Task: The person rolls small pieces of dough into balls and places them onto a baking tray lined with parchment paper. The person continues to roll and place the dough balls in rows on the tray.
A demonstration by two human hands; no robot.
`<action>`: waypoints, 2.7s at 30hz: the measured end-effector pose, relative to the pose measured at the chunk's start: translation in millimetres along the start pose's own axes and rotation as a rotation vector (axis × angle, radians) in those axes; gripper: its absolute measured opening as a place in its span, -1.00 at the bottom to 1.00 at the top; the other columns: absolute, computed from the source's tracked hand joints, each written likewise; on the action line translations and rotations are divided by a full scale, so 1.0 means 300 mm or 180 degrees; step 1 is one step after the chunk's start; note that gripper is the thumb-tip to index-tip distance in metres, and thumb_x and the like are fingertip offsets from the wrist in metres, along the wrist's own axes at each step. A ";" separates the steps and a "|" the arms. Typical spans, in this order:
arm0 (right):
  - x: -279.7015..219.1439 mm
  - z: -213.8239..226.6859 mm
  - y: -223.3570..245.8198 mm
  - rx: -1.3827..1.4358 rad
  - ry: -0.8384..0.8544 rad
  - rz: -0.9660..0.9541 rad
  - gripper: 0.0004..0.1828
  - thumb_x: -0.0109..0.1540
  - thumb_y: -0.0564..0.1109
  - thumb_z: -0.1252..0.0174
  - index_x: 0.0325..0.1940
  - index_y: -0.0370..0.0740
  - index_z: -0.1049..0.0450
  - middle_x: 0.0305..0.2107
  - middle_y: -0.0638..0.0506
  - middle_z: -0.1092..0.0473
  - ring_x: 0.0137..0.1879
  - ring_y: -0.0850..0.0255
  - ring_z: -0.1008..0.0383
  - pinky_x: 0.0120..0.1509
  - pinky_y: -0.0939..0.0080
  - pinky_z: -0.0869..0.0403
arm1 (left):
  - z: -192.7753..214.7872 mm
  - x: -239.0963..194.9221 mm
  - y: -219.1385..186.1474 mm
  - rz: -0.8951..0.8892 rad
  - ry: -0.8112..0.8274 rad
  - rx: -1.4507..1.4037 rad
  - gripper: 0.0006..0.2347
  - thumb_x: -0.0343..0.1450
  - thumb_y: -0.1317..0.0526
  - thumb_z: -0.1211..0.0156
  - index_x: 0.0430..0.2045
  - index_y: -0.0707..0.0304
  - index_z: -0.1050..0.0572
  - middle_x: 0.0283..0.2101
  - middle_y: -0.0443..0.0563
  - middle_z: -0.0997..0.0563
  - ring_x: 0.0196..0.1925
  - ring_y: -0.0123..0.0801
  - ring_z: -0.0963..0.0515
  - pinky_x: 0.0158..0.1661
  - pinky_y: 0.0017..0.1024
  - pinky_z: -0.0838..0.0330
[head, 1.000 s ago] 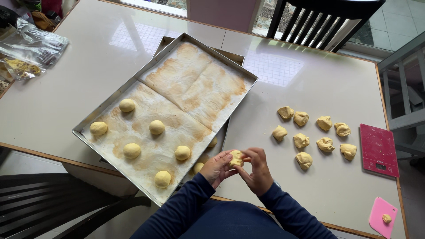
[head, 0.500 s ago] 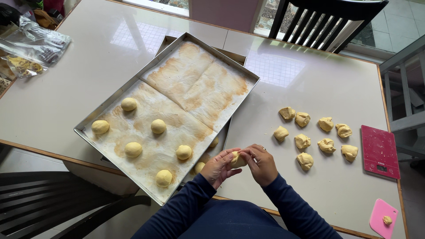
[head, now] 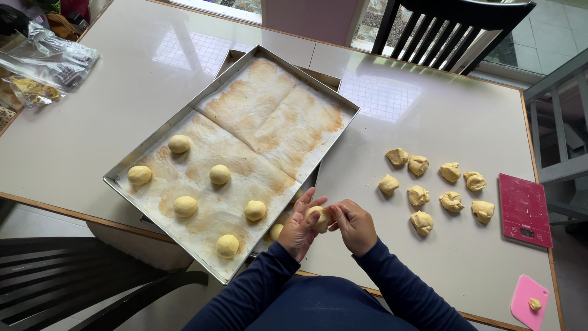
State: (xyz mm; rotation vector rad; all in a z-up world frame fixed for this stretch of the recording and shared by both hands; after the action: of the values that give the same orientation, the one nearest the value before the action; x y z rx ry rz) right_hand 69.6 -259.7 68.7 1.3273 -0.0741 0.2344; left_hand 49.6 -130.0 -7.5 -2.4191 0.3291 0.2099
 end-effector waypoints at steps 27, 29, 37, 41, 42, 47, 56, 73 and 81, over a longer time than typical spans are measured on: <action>-0.031 -0.132 0.135 -0.1608 0.0382 0.1592 -0.91 0.20 -0.19 -0.29 -0.22 -0.04 -0.62 -0.38 0.10 -0.46 -0.26 0.13 -0.54 -0.14 0.25 -0.56 | 0.055 0.053 -0.025 0.0285 0.0196 0.0306 -0.21 0.45 -0.42 0.31 0.50 0.07 -0.01 0.38 0.43 -0.30 0.28 0.10 -0.48 0.08 -0.04 -0.53; -0.015 -0.116 0.137 -0.1422 0.0256 0.1450 -0.91 0.23 -0.18 -0.27 -0.20 -0.05 -0.62 -0.40 0.12 -0.46 -0.27 0.17 -0.56 -0.16 0.29 -0.56 | 0.008 0.013 -0.076 0.0124 -0.0016 0.0057 -0.31 0.47 -0.34 0.23 0.43 0.08 -0.12 0.33 0.35 -0.38 0.22 0.01 -0.54 0.07 -0.11 -0.56; -0.043 -0.152 0.188 -0.1909 0.0339 0.1765 -0.57 0.17 0.04 -0.38 0.04 -0.20 -0.58 -0.18 -0.08 -0.53 -0.08 -0.01 -0.56 -0.02 0.12 -0.55 | 0.118 0.047 0.035 0.0129 -0.0881 -0.0941 -0.59 0.56 -0.05 -0.01 -0.07 0.41 -0.53 -0.11 0.37 -0.68 -0.24 -0.08 -0.72 -0.27 -0.21 -0.69; -0.049 -0.144 0.177 -0.1888 0.0062 0.1842 -0.84 0.20 -0.10 -0.34 -0.15 -0.10 -0.64 -0.29 0.04 -0.53 -0.21 0.11 -0.56 -0.11 0.25 -0.56 | 0.106 0.034 0.051 0.0375 -0.0947 -0.1130 -0.61 0.54 -0.05 -0.07 -0.12 0.39 -0.53 -0.15 0.37 -0.69 -0.27 -0.10 -0.71 -0.27 -0.16 -0.70; -0.047 -0.137 0.163 -0.1703 0.0026 0.1732 -0.92 0.21 -0.16 -0.32 -0.22 -0.11 -0.65 -0.33 0.05 -0.53 -0.25 0.13 -0.57 -0.14 0.29 -0.57 | 0.087 0.024 0.042 0.0413 -0.0938 -0.1133 -0.61 0.54 -0.06 -0.07 -0.12 0.38 -0.52 -0.15 0.37 -0.69 -0.26 -0.09 -0.72 -0.26 -0.15 -0.70; -0.010 -0.122 0.125 -0.1330 0.0457 0.1093 -0.71 0.18 -0.15 -0.34 -0.03 -0.10 -0.50 -0.22 0.01 -0.41 -0.22 0.07 -0.58 -0.17 0.20 -0.62 | 0.100 0.030 0.026 0.0386 -0.0960 -0.0705 -0.59 0.50 -0.13 -0.10 -0.14 0.31 -0.55 -0.18 0.27 -0.71 -0.23 -0.13 -0.73 -0.26 -0.18 -0.70; 0.029 -0.058 -0.027 -0.0686 0.0415 0.0387 -0.86 0.11 -0.28 -0.37 -0.32 -0.08 -0.68 -0.47 0.11 -0.52 -0.37 0.21 -0.62 -0.27 0.36 -0.59 | 0.085 -0.012 0.008 0.0452 -0.0037 -0.0322 -0.43 0.40 0.28 -0.18 0.37 0.23 -0.23 0.15 0.19 -0.57 0.05 -0.16 -0.64 0.03 -0.19 -0.63; -0.022 0.136 -0.096 -0.1113 0.0212 -0.1020 -0.07 0.27 -0.08 -0.18 0.63 -0.03 0.14 0.33 -0.47 -0.02 -0.02 -0.44 -0.54 -0.34 0.01 -0.72 | 0.313 0.340 -0.371 -0.1273 -0.0670 0.4822 -0.17 0.18 0.11 -0.55 0.38 -0.07 -0.20 -0.02 0.12 -0.49 -0.07 0.01 -0.65 -0.06 -0.15 -0.64; -0.106 0.220 -0.248 -0.1055 0.0172 -0.1494 -0.21 0.25 -0.08 -0.24 0.54 -0.10 -0.12 0.34 -0.36 -0.05 0.12 -0.33 -0.53 -0.13 -0.02 -0.73 | 0.368 0.399 -0.341 -0.0358 -0.0280 0.6435 -0.37 0.20 -0.24 -0.44 0.14 -0.17 -0.43 0.05 -0.13 -0.45 0.19 -0.10 -0.47 0.11 -0.12 -0.52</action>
State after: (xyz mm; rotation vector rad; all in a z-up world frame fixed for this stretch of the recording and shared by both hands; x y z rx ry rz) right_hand 59.6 -344.0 8.0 0.9739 0.2344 -0.1376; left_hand 186.6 -4.4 -56.9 -0.4187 0.1591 -0.0930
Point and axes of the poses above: each hand's wrist, its own x-axis towards the middle knuckle, its own z-axis out of the back of the hand, y = z × x, the point moved 8 cm from there along x, towards the middle knuckle
